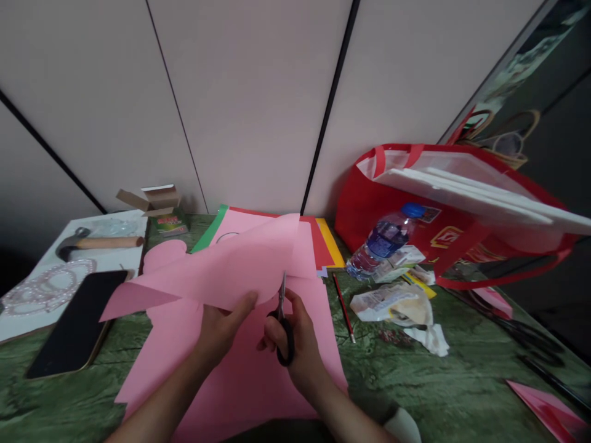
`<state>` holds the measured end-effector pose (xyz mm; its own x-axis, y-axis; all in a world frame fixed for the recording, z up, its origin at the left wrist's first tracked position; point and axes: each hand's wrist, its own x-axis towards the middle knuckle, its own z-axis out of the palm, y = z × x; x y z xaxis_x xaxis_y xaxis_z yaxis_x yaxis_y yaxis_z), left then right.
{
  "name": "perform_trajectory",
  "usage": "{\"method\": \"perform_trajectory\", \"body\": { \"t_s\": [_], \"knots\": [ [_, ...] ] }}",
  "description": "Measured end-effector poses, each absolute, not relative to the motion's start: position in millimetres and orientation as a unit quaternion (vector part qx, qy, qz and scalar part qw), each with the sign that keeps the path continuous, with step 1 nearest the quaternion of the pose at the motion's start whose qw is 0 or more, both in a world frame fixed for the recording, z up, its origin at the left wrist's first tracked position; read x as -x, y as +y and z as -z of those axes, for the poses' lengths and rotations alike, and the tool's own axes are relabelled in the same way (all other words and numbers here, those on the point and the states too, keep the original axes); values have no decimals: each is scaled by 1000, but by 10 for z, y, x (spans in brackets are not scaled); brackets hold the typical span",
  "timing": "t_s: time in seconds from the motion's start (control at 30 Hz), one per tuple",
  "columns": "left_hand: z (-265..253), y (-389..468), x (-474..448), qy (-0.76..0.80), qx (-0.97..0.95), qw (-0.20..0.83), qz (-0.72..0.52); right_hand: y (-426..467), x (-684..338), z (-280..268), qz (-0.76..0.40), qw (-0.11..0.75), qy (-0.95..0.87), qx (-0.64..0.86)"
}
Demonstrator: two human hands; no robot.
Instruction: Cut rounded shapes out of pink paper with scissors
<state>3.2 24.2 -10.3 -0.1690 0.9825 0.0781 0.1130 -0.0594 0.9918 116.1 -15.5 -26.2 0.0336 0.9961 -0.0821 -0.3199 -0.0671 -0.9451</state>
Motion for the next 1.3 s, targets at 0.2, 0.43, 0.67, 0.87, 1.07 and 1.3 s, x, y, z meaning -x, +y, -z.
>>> {"method": "perform_trajectory", "body": {
  "t_s": [0.2, 0.43, 0.67, 0.87, 1.07, 1.3],
  "knots": [
    [124, 238, -16, 552, -500, 417, -522, -164, -1169, 305, -583, 567, -394, 428],
    [121, 236, -13, 561, -500, 405, -521, -163, -1163, 315, -588, 573, -392, 416],
    [142, 253, 23, 549, -519, 399, -520, -159, -1159, 340, -587, 570, -389, 423],
    [155, 257, 11, 548, -511, 392, -533, -170, -1161, 329, -594, 574, -386, 412],
    [146, 246, -2, 540, -519, 395, -532, -184, -1137, 341, -598, 565, -391, 412],
    [86, 240, -7, 565, -526, 384, -507, -170, -1140, 366, -598, 554, -395, 422]
  ]
}}
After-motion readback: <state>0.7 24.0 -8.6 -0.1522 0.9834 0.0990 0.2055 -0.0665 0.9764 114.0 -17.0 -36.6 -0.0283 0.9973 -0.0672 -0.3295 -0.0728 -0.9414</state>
